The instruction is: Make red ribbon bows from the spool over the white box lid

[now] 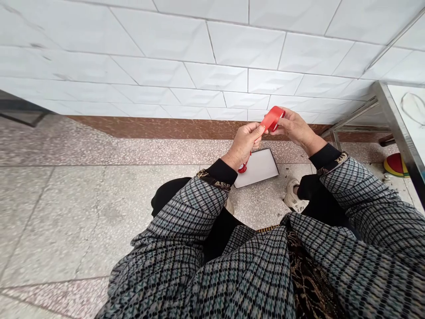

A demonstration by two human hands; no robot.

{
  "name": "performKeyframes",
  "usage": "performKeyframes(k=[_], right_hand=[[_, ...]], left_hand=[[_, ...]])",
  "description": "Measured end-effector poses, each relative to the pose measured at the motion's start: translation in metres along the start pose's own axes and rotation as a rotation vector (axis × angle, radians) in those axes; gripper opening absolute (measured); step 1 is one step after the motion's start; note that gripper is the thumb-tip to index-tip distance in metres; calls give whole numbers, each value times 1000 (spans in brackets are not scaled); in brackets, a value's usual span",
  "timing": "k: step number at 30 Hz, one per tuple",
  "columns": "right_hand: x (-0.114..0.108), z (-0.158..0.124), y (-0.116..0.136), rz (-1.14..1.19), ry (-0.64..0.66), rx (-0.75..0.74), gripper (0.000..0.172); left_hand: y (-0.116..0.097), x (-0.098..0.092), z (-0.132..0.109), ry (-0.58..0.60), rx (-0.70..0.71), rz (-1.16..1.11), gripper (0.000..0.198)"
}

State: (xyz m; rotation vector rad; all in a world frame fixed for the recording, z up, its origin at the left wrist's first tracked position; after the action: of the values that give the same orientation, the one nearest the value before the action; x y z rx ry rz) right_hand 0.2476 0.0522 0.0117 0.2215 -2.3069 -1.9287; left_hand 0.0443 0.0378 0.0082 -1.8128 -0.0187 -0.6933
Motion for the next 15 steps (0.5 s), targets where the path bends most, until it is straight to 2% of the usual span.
performKeyframes(k=[4,9,12,15], right_hand=[[10,1,27,-30,-32,-96,61],[19,5,79,-174,-121,-234,52],[18,8,107,-288,-164,-306,48],[11,9,123,-377,-183,-376,45]], left_hand=[[-21,6,4,17,82,44,39],[-53,15,4,47,224,35,40],[-70,19,-1,27,272,40,42],[-82,23,-11,36,310,38,44]])
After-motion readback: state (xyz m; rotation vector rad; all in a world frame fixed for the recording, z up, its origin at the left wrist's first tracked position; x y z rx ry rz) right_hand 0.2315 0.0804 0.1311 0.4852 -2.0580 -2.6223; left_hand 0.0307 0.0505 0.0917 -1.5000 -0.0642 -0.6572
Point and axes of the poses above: each hand's wrist, its own z-axis towards the middle knuckle, its own x-axis out of the palm, y = z × x, the point moved 1 cm from there along z, towards the middle knuckle, and after that the axes turned 4 degrees about -z, right-handed, at the moved point
